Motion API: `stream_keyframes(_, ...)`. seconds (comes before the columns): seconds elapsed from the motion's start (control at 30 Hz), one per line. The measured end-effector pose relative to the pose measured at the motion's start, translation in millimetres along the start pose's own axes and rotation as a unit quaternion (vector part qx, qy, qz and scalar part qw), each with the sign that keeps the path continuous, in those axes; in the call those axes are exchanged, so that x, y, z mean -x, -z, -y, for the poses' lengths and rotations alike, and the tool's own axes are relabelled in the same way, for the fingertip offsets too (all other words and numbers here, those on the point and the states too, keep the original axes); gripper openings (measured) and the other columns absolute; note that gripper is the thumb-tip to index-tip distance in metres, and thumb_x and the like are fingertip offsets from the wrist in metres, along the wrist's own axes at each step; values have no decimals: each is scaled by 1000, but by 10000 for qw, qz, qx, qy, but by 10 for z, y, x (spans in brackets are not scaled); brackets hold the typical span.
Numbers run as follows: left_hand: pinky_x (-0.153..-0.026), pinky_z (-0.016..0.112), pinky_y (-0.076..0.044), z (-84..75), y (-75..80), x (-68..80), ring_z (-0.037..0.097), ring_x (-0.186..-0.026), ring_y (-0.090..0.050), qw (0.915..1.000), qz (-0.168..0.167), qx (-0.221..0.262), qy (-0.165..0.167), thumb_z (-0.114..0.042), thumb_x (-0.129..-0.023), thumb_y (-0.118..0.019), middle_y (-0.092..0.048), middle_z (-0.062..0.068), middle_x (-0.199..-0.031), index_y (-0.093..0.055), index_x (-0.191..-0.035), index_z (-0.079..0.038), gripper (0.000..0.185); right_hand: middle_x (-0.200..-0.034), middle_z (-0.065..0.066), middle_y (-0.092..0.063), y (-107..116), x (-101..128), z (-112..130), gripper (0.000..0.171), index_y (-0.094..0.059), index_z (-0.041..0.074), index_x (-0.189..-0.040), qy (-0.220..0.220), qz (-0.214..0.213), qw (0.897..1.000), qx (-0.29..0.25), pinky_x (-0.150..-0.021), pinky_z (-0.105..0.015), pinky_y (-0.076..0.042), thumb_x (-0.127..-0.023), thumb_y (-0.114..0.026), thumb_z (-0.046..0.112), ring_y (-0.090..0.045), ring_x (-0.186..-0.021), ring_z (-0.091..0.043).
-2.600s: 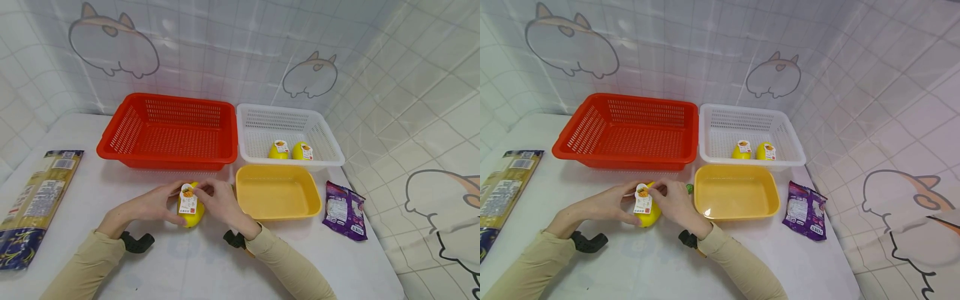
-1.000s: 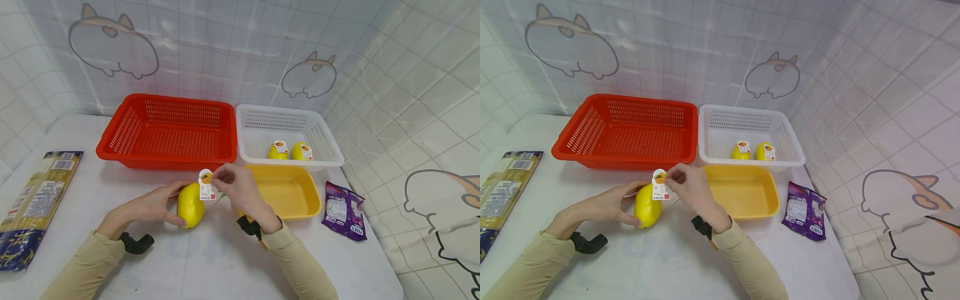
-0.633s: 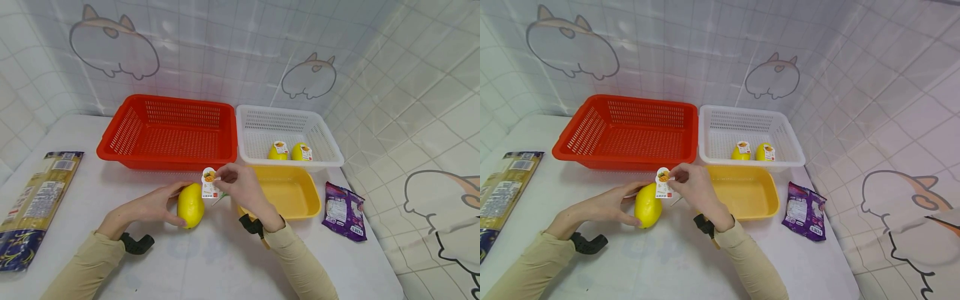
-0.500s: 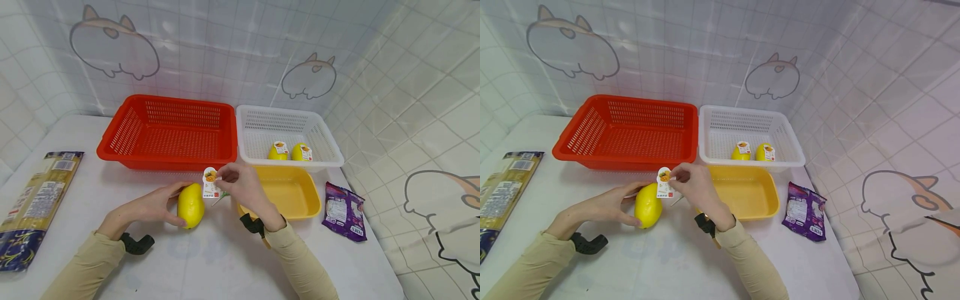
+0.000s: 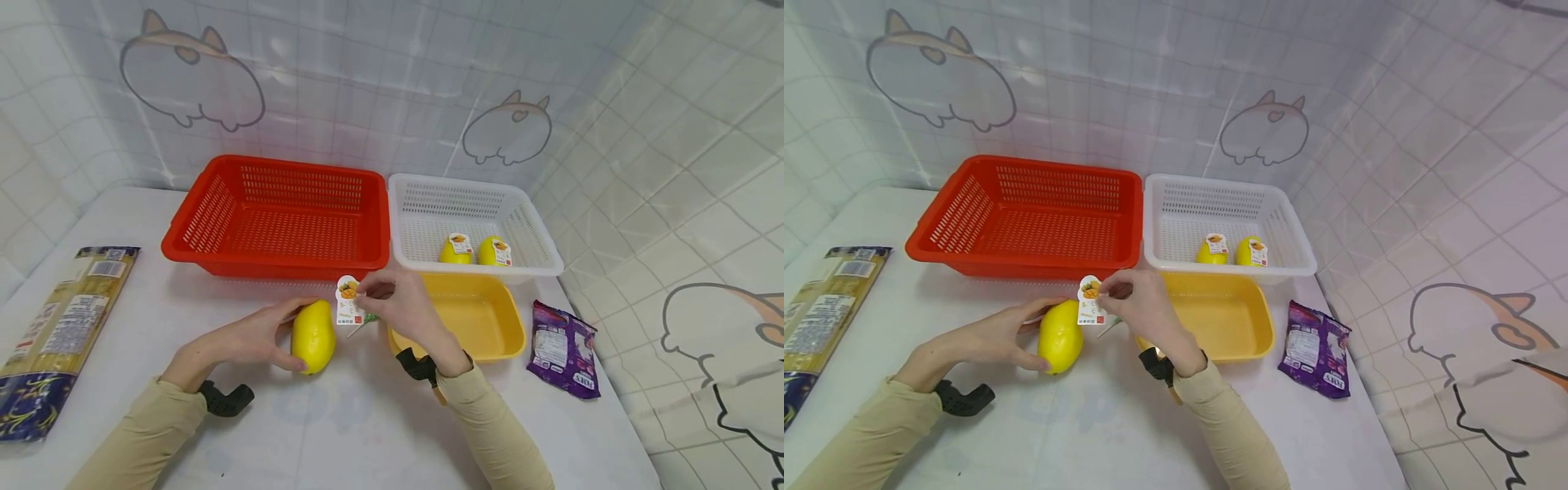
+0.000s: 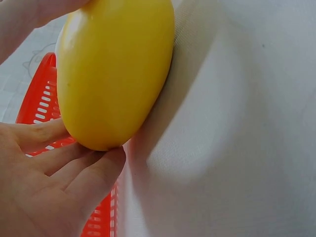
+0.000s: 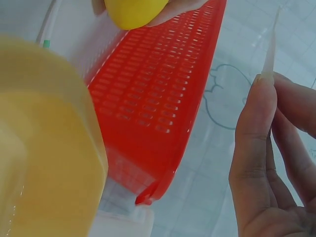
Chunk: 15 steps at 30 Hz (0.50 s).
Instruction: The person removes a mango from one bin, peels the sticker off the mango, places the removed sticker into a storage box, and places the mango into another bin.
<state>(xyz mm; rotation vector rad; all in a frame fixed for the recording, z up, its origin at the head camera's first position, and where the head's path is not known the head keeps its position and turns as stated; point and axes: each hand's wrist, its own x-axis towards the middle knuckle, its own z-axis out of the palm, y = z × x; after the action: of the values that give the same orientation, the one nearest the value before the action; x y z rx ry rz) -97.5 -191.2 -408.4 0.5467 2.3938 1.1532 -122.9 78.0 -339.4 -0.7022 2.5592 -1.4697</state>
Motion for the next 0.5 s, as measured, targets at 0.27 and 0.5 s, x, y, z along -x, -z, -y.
stream_keyframes(0.27, -116, 57, -35, 4, 1, 0, 36, -141, -40, 10000, -18, -42, 34, -43, -69, -91, -42, 9, -153, -33, -152, -12, 105, -91, -5, -71, 35, 10, -26, 10, -75, 5, -93, -10, 26, 10000, -52, -73, -24, -60, -84, -79, 5, -68, -77, -13)
stream_keyframes(0.5, -116, 56, -35, 2, -6, -3, 35, -141, -40, 10000, -34, -43, 50, -42, -68, -91, -42, 8, -153, -33, -152, -12, 106, -100, -8, -71, 76, 11, -52, 12, -76, 5, -94, -187, 33, 9998, -92, -73, -24, -60, -83, -79, 4, -68, -79, -16)
